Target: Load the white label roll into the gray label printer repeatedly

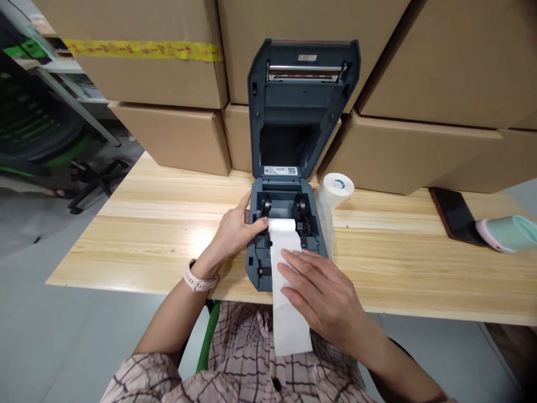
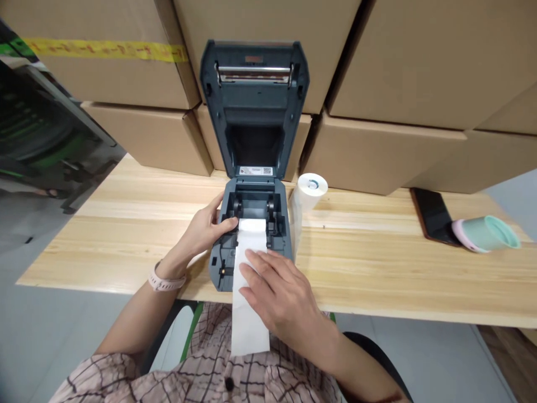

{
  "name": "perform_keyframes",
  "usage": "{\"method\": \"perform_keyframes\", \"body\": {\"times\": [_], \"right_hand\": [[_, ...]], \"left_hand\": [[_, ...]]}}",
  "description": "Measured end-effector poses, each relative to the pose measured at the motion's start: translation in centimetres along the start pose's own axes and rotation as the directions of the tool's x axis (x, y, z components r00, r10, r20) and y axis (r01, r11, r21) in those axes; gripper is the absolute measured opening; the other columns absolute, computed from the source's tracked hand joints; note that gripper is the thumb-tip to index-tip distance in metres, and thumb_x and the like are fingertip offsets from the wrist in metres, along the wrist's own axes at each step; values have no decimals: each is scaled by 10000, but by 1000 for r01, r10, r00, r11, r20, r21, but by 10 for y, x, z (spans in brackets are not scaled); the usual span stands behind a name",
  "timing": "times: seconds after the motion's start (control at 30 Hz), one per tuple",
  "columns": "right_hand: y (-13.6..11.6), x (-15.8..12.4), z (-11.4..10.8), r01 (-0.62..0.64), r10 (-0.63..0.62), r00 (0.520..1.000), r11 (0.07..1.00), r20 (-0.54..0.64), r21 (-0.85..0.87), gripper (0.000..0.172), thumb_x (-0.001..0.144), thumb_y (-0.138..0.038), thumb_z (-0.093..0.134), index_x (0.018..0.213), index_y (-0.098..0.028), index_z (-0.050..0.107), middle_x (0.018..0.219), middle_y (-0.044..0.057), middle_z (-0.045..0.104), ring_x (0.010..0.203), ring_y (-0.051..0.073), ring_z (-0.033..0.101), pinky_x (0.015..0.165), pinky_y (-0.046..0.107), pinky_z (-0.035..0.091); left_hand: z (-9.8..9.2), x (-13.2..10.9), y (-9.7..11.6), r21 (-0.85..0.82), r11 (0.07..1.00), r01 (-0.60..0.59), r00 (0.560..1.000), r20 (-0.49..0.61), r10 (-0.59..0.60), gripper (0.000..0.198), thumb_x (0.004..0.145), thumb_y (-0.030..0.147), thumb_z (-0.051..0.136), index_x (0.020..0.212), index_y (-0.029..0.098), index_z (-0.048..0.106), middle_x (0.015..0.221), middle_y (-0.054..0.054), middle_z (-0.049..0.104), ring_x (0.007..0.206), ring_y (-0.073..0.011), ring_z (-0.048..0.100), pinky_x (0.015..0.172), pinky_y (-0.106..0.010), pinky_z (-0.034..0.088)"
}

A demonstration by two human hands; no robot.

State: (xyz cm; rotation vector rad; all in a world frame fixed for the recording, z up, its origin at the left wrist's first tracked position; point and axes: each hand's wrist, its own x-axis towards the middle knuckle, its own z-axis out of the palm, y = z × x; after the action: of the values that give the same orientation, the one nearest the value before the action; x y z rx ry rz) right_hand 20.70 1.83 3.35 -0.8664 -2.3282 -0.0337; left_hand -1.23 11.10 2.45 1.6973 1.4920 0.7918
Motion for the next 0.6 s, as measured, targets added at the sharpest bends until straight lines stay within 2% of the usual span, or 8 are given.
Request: {"method": "perform_keyframes", "body": {"times": [0.2,0.33,0.4,0.47,0.5,0.57,0.6], "right_hand": [[-7,-6,4,-59,59,998,997,-14,42,231,979,-173,598,1191,-110,665,1245,175,753,1151,289,724,939,449,647],[14,4,-18,-67,73,997,976,-21,205,290,1024,-287,567,1297,-208,621,1307,125,731,1172,247,710,968,460,629],[41,25,-33,-127,157,978,970,-138,206,355,1026,-319,564,1378,-278,582,1405,90,675,1287,247,647,1070,503,563],[75,58,-44,-181,247,913,959,-324,219,418,1018,-338,561,1433,-285,547,1503,79,589,1404,259,548,1157,514,477],[93,78,-47,-204,294,883,942,-365,265,449,1032,-375,532,1466,-263,513,1537,87,548,1423,244,527,1181,473,452],[125,121,-48,-283,397,864,892,-309,353,525,1069,-459,414,1546,-245,382,1635,80,417,1514,231,414,1220,428,382],[139,141,-47,-352,434,875,874,-212,335,531,1093,-486,265,1579,-274,301,1654,57,372,1535,250,378,1208,466,384]], "left_hand": [[0,0,-2,14,1000,0,1000,-6,1,746,861,439,663,1540,208,459,588,81,472,559,-136,425,572,-258,304],[2,0,-5,-50,999,-11,1000,-11,11,668,967,507,522,1548,183,452,653,37,585,620,-157,515,641,-272,386],[3,1,-7,-91,995,-33,998,-47,29,635,998,533,466,1519,172,493,769,-17,674,742,-191,597,719,-291,440],[5,3,-9,-129,989,-69,994,-97,56,605,1011,560,436,1453,168,567,879,-58,713,834,-214,628,763,-303,467],[5,4,-9,-149,986,-76,992,-114,60,599,1018,575,413,1411,165,603,875,-62,710,813,-211,627,744,-301,473],[5,6,-10,-197,979,-51,992,-123,27,622,1025,609,366,1336,152,651,722,-32,647,658,-183,583,634,-284,456],[5,7,-10,-223,975,-26,993,-117,0,641,1024,625,355,1314,142,661,626,-4,582,570,-164,538,570,-273,428]]}}
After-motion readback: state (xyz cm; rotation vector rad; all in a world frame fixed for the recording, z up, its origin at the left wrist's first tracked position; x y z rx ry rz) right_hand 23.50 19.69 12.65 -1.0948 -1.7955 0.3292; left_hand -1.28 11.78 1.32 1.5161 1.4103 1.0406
